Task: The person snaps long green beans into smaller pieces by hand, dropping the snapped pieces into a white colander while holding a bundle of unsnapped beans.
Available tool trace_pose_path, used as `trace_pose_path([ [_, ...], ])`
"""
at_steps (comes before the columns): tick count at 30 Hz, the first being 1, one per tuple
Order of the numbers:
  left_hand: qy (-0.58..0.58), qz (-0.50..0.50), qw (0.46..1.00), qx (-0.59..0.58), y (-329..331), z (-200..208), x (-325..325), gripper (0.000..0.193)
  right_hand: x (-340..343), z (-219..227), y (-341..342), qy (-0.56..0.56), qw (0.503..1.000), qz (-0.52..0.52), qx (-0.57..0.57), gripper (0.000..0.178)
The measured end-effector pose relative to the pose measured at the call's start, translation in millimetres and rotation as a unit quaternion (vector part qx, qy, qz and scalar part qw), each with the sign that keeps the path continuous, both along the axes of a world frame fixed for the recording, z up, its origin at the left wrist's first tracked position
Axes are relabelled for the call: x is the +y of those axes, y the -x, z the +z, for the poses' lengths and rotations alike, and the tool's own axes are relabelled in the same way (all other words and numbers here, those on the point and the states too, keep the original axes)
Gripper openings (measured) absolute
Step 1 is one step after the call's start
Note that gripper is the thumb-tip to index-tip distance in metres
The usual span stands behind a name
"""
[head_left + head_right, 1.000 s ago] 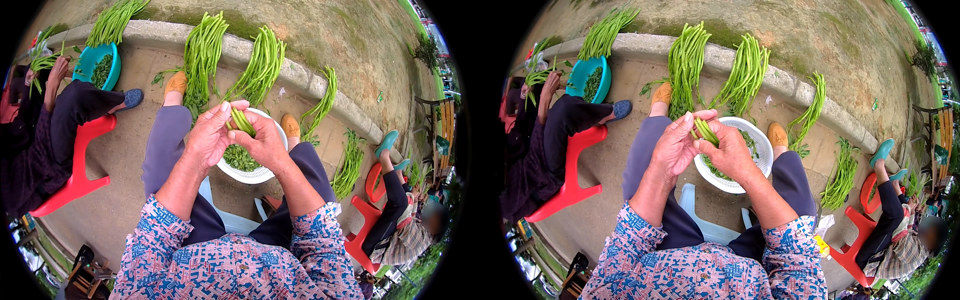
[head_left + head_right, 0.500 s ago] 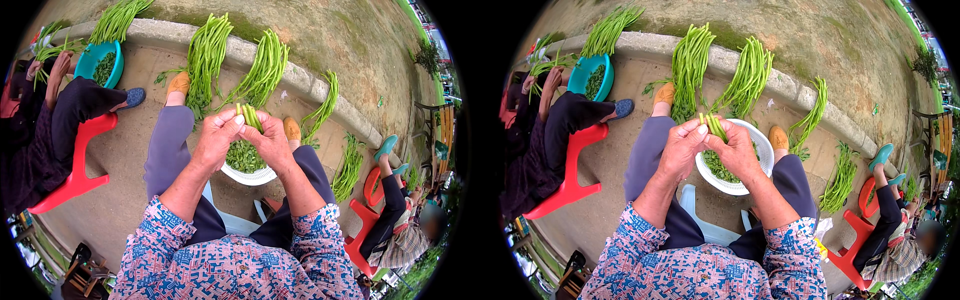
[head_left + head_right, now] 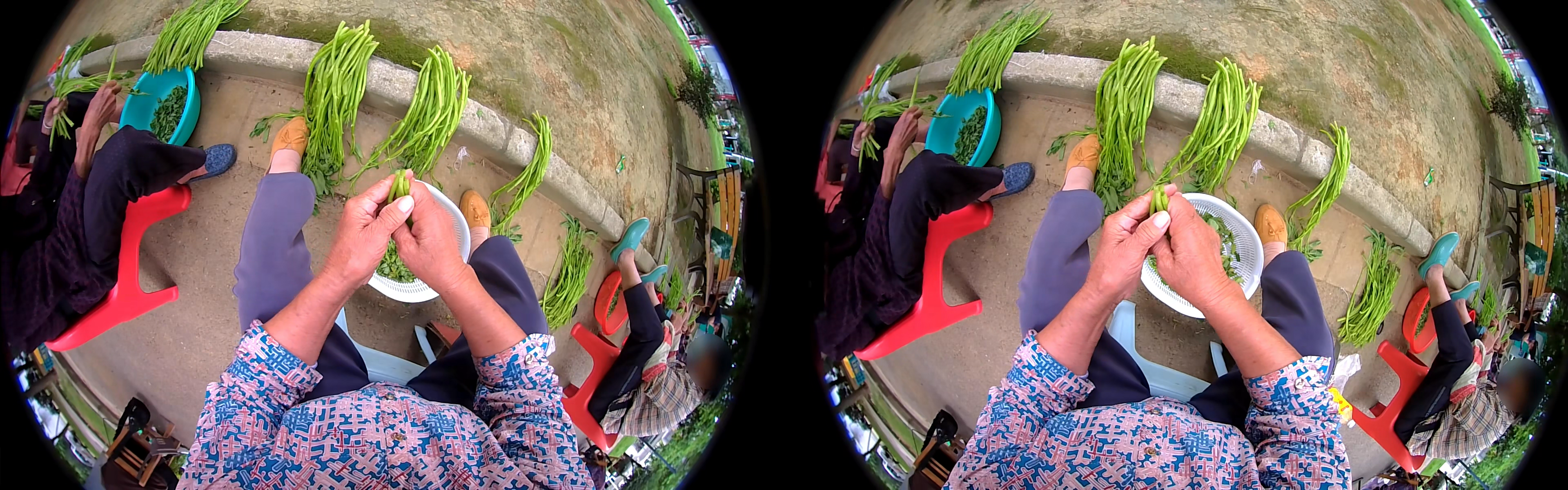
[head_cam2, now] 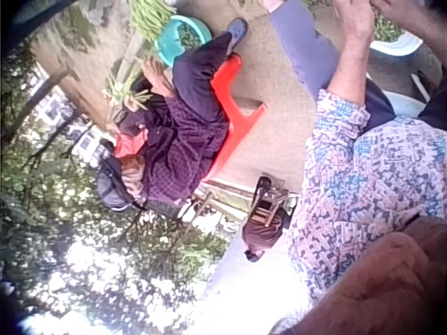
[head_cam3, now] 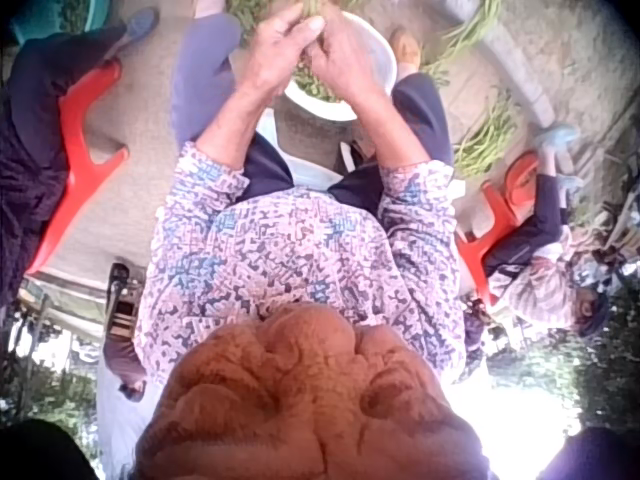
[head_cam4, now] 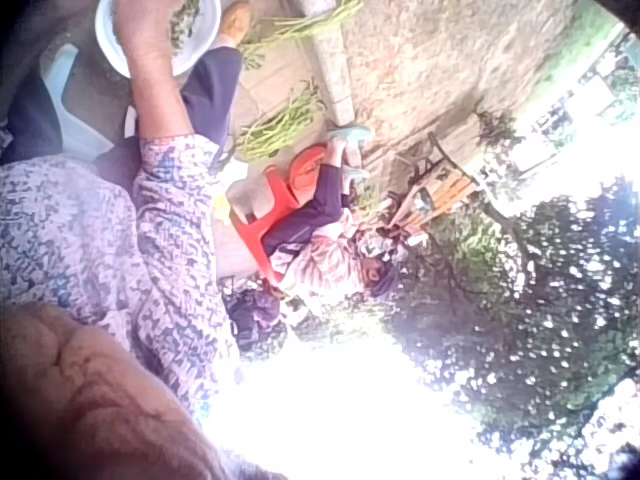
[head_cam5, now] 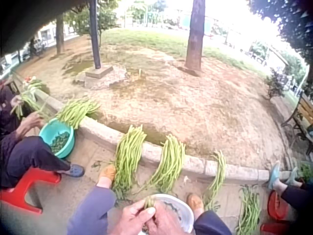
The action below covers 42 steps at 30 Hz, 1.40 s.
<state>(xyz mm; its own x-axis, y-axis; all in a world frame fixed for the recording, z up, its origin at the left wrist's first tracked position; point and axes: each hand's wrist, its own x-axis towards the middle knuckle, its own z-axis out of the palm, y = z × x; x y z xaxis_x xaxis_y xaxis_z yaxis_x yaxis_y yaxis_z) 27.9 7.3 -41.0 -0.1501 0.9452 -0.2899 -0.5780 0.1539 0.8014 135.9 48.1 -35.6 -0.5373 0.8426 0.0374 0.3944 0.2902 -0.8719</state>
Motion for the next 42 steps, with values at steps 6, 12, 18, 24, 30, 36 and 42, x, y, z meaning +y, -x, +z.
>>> trace_pose_path([
  [6,0.047,0.047,0.996,-0.052,1,-8,-2,0.027,-2,5,-1,0.067,0.997,0.036,-0.004,0.023],
  [12,0.039,0.055,0.997,-0.024,-1,-9,-3,0.025,1,-2,-4,0.131,0.99,0.036,0.044,0.02],
  [18,0.054,0.072,0.994,-0.066,0,-8,-2,0.022,3,-1,-5,0.153,0.985,0.057,0.047,0.029],
  [24,0.055,0.069,0.992,-0.09,6,-11,1,0.023,7,11,-9,0.225,0.97,0.054,0.081,0.041],
  [30,0.085,0.071,0.991,-0.079,12,-7,2,0.024,8,7,-8,0.302,0.935,-0.033,0.186,0.02],
  [36,0.08,0.062,0.992,-0.074,11,-6,2,0.024,7,1,-9,0.292,0.935,-0.072,0.188,0.005],
  [42,0.065,0.062,0.993,-0.077,8,-2,3,0.025,6,2,-8,0.182,0.97,-0.084,0.137,0.005],
])
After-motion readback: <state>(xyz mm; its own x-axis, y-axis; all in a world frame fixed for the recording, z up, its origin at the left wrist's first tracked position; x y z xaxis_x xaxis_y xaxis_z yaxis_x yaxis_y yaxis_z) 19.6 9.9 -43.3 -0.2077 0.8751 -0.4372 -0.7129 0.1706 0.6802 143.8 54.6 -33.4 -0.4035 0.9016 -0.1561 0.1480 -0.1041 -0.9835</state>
